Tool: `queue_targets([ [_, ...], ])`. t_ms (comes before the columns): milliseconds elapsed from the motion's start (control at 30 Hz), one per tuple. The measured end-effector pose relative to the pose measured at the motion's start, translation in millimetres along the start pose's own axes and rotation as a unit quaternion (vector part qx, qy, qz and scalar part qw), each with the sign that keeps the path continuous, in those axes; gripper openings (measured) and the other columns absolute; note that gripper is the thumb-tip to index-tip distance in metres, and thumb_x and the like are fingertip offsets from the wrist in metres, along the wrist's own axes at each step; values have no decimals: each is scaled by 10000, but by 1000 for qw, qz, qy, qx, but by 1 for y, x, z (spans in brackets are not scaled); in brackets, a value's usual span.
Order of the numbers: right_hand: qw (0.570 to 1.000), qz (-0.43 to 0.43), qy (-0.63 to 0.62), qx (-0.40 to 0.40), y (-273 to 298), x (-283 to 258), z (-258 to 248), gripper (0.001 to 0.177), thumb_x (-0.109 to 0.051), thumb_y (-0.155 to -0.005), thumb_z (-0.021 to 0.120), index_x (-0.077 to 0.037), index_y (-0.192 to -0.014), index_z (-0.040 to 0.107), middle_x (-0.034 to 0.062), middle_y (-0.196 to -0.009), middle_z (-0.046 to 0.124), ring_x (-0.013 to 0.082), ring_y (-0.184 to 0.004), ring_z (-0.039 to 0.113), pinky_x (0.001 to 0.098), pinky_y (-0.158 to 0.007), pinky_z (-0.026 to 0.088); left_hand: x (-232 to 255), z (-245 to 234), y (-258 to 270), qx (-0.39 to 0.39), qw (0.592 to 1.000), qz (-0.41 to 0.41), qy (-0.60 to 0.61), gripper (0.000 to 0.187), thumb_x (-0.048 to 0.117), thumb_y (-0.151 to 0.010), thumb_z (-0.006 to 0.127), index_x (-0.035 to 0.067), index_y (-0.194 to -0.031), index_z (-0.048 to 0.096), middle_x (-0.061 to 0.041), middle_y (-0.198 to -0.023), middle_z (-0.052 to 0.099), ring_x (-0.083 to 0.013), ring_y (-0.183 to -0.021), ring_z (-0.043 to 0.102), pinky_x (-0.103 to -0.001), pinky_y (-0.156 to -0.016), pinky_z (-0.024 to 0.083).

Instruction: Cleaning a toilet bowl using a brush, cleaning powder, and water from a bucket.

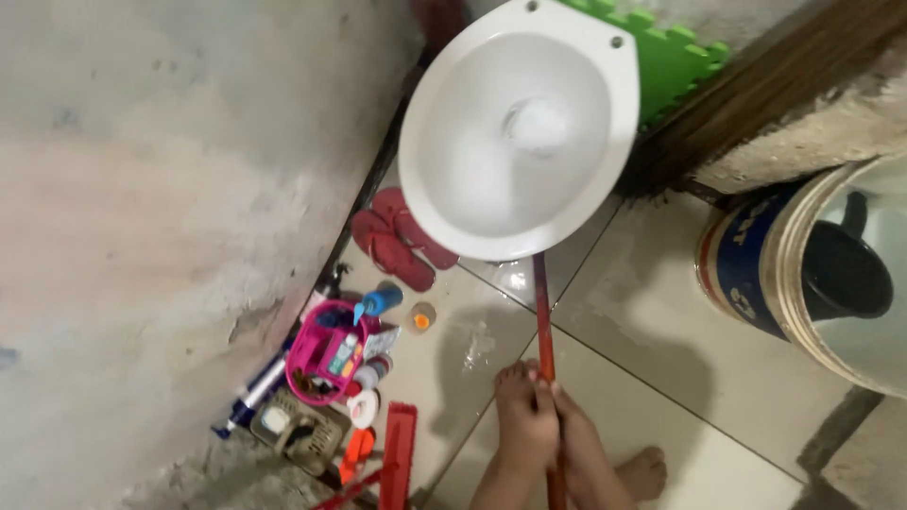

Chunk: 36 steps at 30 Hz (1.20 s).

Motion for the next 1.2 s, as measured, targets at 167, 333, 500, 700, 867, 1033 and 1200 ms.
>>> queue_targets([
  [167, 999, 23, 44, 3, 12, -11, 18, 439, -385, -1045, 482, -47, -1252, 671, 85, -1050, 698, 210, -935, 638, 359, -860, 516, 17, -15, 1, -55, 992, -85, -72, 366, 234, -1012, 476, -17, -1186, 677, -219, -1259, 660, -379, -1286, 533, -457, -1164, 346],
  [333, 961, -65, 265, 50, -4, 78, -138, 427, -336, -1045, 474, -32, -1311, 613, 152, -1132, 687, 255, -1022, 651, 385, -912, 512, -16, 0, 18, 121, 992, 43, -2, 253, 201, -960, 584, -17, -1074, 649, -292, -1327, 677, -442, -1284, 547, -495, -1117, 360],
  [500, 707, -246, 660, -63, -59, 68, -197, 423, -188, -1061, 478, 29, -1423, 488, 232, -1296, 660, 304, -1168, 649, 386, -986, 501, -48, -12, 49, 82, 963, -203, 157, 324, 263, -1002, 579, 14, -1209, 570, -318, -1299, 698, -415, -1231, 640, -443, -1060, 479],
  [700, 504, -195, 837, 81, 47, -4, -35, 577, -206, -985, 530, -90, -1537, 413, 167, -1242, 713, 257, -1065, 768, 330, -993, 578, -26, -31, 17, 82, 951, -213, 209, 387, 305, -1002, 574, -15, -1218, 589, -287, -1260, 684, -365, -1178, 644, -407, -988, 544],
  [867, 609, -188, 769, 54, 64, -32, 24, 641, -117, -900, 664, -86, -1503, 448, 183, -1134, 706, 262, -1062, 756, 362, -969, 568, -13, -11, -15, 315, 922, 62, -215, 352, 372, -1120, 382, 247, -996, 687, -117, -1032, 727, -318, -971, 692, -504, -939, 557],
  [1033, 771, -139, 616, 85, 88, -40, 62, 732, -209, -872, 713, -111, -1530, 408, 136, -1098, 686, 281, -759, 752, 402, -634, 601, 27, -47, -28, 37, 851, -240, 465, 414, 295, -1109, 341, -9, -1072, 620, -75, -759, 613, -187, -624, 573, -362, -622, 519],
  [1200, 933, 149, 322, -65, -25, -35, -107, 716, -589, -926, 451, -88, -1439, 460, 176, -844, 661, 207, -501, 557, 359, -489, 471, 18, -45, -55, 7, 787, -264, 557, 336, 266, -1108, 351, 34, -1086, 593, -37, -754, 599, -135, -596, 552, -308, -575, 503],
])
Point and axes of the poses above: each hand's wrist, its own y-axis away from the middle knuckle, its own z-axis out of the palm, x = y × z, the point moved 2 cm from there along -y, towards the middle knuckle
